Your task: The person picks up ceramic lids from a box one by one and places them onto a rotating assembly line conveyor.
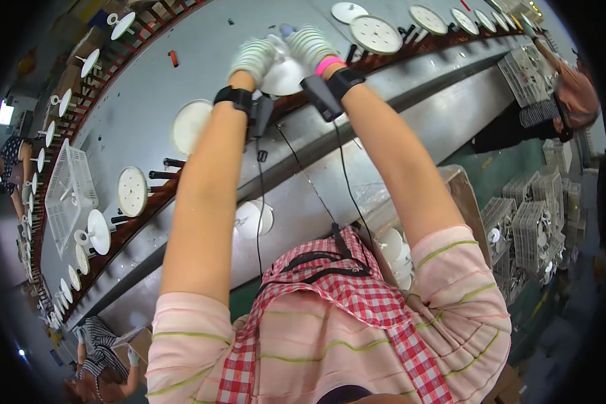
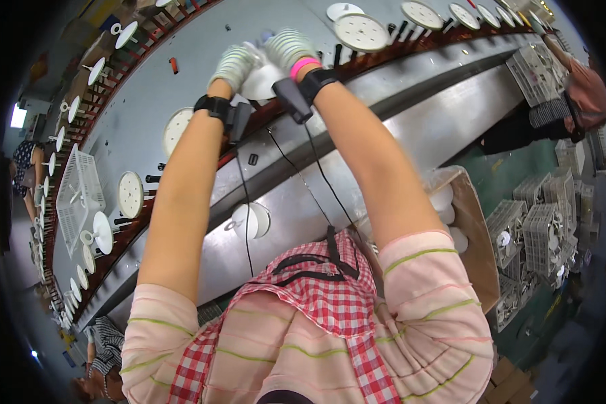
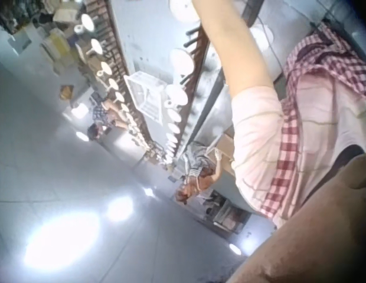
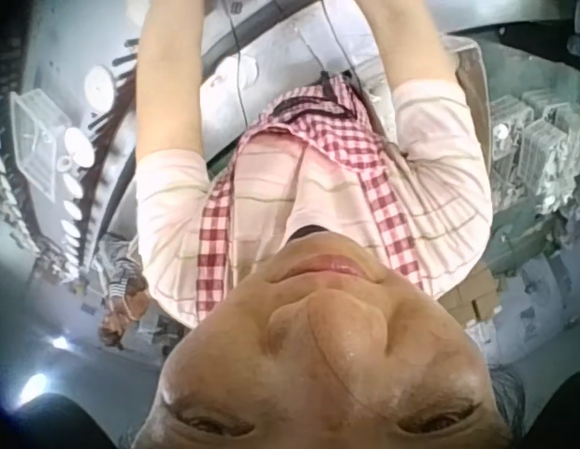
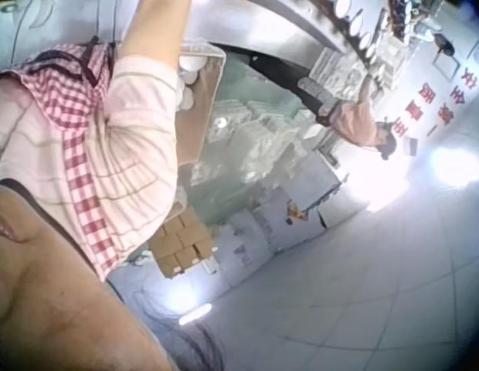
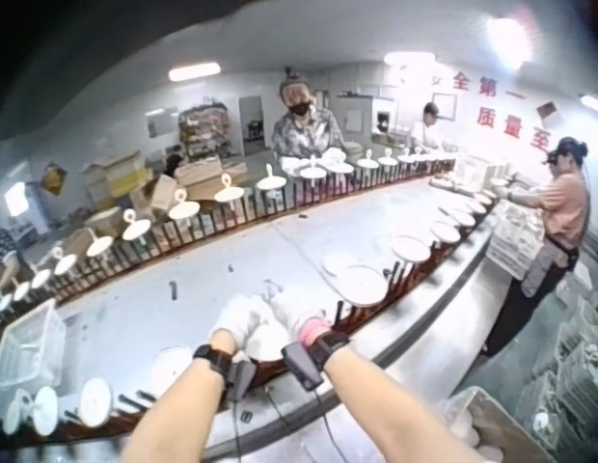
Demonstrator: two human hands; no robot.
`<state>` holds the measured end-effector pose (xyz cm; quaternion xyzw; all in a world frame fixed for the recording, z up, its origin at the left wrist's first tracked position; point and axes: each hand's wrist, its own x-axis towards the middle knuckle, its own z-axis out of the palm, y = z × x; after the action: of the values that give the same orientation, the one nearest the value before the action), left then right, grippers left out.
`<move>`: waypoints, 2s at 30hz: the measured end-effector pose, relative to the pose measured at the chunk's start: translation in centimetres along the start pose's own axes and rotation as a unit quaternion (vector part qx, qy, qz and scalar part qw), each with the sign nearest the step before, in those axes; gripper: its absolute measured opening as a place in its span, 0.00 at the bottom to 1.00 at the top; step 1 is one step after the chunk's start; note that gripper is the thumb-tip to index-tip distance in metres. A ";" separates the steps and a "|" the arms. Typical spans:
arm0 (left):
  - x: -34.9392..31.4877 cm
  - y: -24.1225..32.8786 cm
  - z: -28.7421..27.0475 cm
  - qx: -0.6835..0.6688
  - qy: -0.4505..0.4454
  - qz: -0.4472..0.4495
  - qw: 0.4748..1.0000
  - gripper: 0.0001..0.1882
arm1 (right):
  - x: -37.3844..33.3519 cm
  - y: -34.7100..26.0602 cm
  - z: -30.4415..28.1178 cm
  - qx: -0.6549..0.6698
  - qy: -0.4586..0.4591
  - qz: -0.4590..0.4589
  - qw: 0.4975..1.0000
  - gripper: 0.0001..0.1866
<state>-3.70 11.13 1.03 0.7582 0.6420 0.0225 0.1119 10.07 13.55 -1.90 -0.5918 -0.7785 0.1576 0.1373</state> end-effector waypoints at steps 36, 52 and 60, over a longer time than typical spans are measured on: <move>-20.2 -8.7 0.5 -0.111 0.295 -0.199 0.928 0.28 | -54.3 25.2 6.1 0.106 -0.155 0.208 0.960 0.11; -31.5 -2.7 8.6 -0.280 0.197 -0.050 0.938 0.14 | -9.7 21.0 -14.1 0.452 0.331 0.076 0.825 0.15; -34.7 -2.6 7.2 -0.346 0.111 -0.146 0.920 0.14 | -6.9 16.9 -13.3 0.207 0.205 0.124 0.949 0.30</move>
<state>-11.01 -23.42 -2.69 0.5623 0.7062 0.3110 0.2974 32.05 12.22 3.14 -0.6616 -0.6047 0.2059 0.3928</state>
